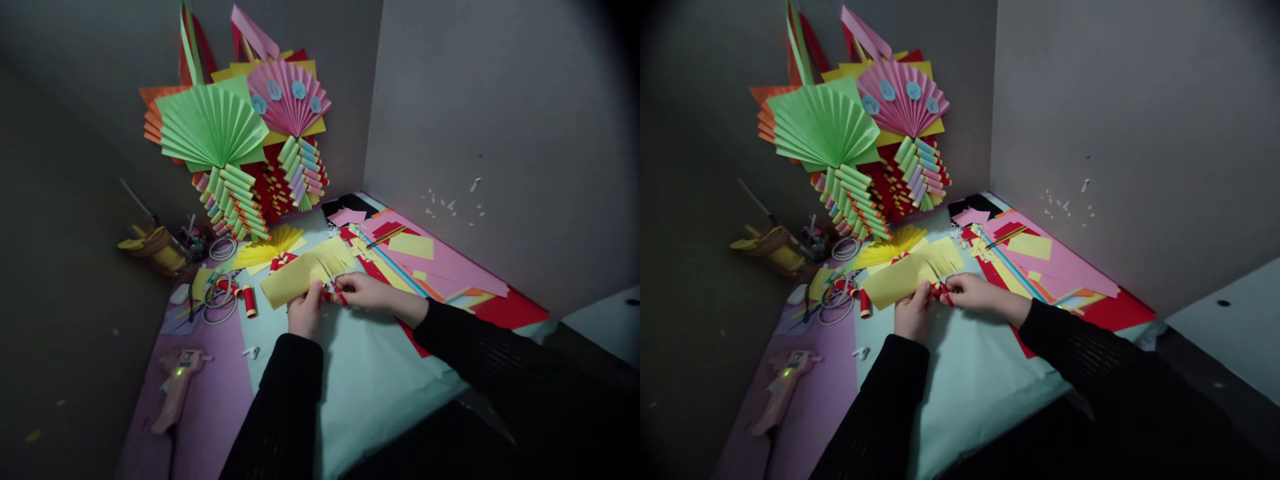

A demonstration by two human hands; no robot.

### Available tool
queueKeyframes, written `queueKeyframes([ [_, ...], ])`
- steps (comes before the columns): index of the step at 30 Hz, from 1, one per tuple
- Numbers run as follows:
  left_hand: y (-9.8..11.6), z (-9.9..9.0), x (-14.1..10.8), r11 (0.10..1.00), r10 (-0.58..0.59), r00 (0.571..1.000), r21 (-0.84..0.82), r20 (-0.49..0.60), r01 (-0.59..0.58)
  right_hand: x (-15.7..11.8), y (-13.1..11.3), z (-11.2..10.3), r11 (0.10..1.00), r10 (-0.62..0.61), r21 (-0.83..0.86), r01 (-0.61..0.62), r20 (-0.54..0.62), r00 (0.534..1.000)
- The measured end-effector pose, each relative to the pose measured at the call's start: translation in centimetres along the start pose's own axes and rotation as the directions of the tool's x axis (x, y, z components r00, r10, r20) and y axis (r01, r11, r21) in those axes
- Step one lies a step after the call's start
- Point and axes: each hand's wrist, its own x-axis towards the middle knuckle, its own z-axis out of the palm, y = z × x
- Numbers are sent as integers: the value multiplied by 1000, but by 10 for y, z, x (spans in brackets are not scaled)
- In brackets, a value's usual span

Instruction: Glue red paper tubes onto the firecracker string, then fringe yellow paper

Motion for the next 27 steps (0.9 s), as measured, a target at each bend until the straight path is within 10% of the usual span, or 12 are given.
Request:
queueKeyframes([
  [27,0,2,0,1000,-14,1000,-17,1,14,-2,-5,0,999,42,9,-42,-13,999],
])
